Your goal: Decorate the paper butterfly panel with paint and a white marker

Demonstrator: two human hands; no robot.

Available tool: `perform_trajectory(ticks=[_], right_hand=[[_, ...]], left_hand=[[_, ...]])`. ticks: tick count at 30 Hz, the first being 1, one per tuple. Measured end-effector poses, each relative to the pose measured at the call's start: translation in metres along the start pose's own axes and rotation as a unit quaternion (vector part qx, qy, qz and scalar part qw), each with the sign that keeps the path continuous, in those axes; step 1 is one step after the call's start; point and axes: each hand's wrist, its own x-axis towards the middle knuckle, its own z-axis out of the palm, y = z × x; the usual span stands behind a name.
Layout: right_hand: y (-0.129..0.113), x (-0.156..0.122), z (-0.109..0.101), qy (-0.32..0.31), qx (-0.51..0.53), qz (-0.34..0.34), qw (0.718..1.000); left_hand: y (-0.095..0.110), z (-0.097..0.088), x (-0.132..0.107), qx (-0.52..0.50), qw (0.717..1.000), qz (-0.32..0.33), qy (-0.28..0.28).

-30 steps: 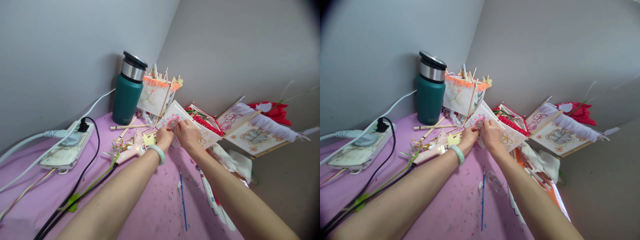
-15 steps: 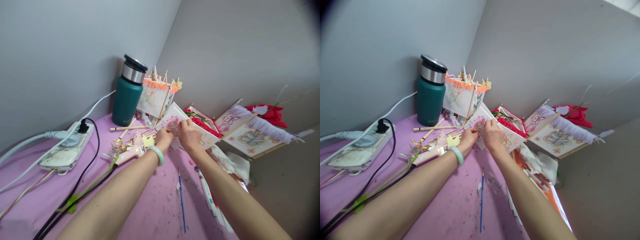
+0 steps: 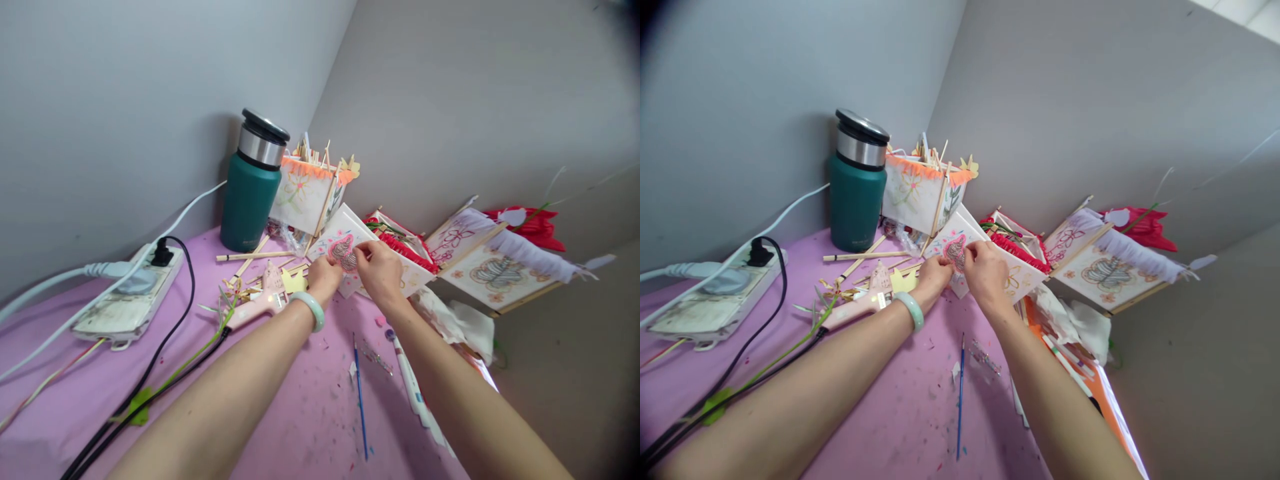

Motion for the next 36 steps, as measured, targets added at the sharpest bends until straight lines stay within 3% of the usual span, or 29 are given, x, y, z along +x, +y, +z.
perform_trajectory(ticks=[11,15,26,36], right_hand=[[-0.012,-0.001,0.007,-0.002,0.085,0.017,0.996],[-0.012,-0.001,0.009,-0.014,0.071,0.035,0.997],[-0.006,0.0,0.024,-0.022,0.023,0.006,0.999],[-0.001,-0.003,0.032,0.006,-0.028,-0.023,0.999]], left_hand=[[0.005,-0.003,-0.002,0.042,0.999,-0.028,-0.016],[0.004,-0.001,-0.002,0.049,0.998,-0.027,-0.02],[0.003,0.0,-0.003,0.046,0.999,-0.01,-0.023],[0.003,-0.001,-0.004,0.044,0.998,-0.007,-0.034]])
